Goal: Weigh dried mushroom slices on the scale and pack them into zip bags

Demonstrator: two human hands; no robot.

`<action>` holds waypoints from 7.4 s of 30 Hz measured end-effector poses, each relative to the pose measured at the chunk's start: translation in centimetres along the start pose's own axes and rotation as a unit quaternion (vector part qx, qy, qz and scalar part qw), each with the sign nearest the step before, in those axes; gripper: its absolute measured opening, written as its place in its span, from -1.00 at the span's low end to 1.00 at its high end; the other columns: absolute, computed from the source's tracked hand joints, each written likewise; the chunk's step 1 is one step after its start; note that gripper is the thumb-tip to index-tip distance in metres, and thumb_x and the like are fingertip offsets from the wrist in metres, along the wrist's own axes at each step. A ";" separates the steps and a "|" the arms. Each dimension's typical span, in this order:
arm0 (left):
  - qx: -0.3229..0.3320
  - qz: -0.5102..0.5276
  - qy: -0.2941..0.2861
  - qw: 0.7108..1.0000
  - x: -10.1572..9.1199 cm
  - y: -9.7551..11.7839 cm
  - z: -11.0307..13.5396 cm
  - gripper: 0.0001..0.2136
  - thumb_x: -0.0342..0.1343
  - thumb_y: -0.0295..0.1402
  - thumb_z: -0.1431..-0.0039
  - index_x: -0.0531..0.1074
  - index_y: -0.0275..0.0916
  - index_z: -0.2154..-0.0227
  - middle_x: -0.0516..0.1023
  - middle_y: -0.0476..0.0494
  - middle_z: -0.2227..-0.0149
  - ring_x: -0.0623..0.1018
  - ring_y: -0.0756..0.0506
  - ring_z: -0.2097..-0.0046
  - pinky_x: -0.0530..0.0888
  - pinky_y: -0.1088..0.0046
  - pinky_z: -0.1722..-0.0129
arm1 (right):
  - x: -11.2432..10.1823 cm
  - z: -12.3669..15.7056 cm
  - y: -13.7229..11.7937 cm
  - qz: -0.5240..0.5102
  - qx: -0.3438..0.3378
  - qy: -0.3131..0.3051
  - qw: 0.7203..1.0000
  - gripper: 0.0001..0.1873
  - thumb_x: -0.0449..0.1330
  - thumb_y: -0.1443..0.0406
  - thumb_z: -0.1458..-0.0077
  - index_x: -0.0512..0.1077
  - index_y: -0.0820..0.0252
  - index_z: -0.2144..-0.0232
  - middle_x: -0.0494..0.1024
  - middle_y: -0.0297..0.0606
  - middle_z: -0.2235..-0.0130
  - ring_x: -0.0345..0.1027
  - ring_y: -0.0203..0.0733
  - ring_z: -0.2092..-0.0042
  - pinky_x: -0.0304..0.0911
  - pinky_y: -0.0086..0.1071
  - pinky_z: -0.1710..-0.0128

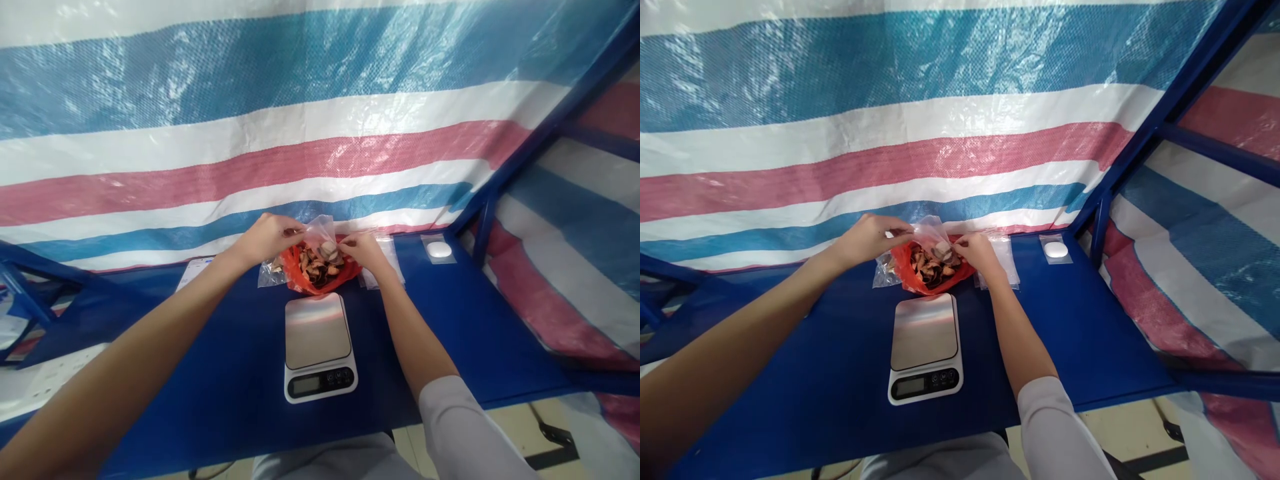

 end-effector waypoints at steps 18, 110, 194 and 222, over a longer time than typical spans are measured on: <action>-0.002 0.001 0.047 0.999 -1.8 -0.2 0.8 -0.69 0.07 -0.12 -0.25 0.61 -0.19 0.42 0.68 -0.12 0.38 0.58 -0.09 0.36 0.44 0.41 0.29 | 2.0 0.6 -1.5 -0.096 0.006 -0.073 0.993 -0.83 0.27 0.27 -0.08 0.66 0.21 0.43 0.65 -0.29 0.46 0.48 -0.24 0.46 0.36 -0.45 0.45; -0.050 0.068 0.159 0.984 -4.0 -4.4 3.3 -0.59 0.12 0.05 -0.23 0.64 -0.20 0.33 0.72 -0.19 0.23 0.66 -0.19 0.22 0.56 0.32 0.11 | 6.1 1.4 -1.6 -0.379 0.146 -0.060 0.912 -0.77 0.43 0.24 0.08 0.65 0.21 0.32 0.66 -0.27 0.41 0.58 -0.20 0.32 0.52 -0.38 0.27; -0.125 0.282 0.248 0.918 -1.7 -2.1 5.8 -0.79 0.22 -0.21 -0.08 0.58 -0.27 0.47 0.58 -0.06 0.46 0.48 -0.05 0.38 0.39 0.45 0.31 | 1.3 7.0 -1.4 -0.402 0.111 0.081 0.905 -0.45 0.49 -0.07 0.26 0.62 0.17 0.28 0.68 -0.27 0.34 0.60 -0.07 0.22 0.55 -0.30 0.28; -0.225 0.596 0.169 0.752 7.8 -0.7 6.4 -0.50 0.51 -0.05 0.32 0.59 -0.33 0.36 0.64 -0.13 0.40 0.61 -0.11 0.32 0.56 0.30 0.15 | -4.9 6.6 1.0 -0.307 0.092 0.082 0.944 -0.58 0.52 0.05 0.25 0.65 0.10 0.32 0.69 -0.32 0.28 0.59 -0.14 0.22 0.51 -0.36 0.32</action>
Point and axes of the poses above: each hand's wrist, its own z-axis away from the middle knuckle, its own x-axis out of the palm, y = z × x, the point moved 9 cm from there along -z, towards the middle knuckle
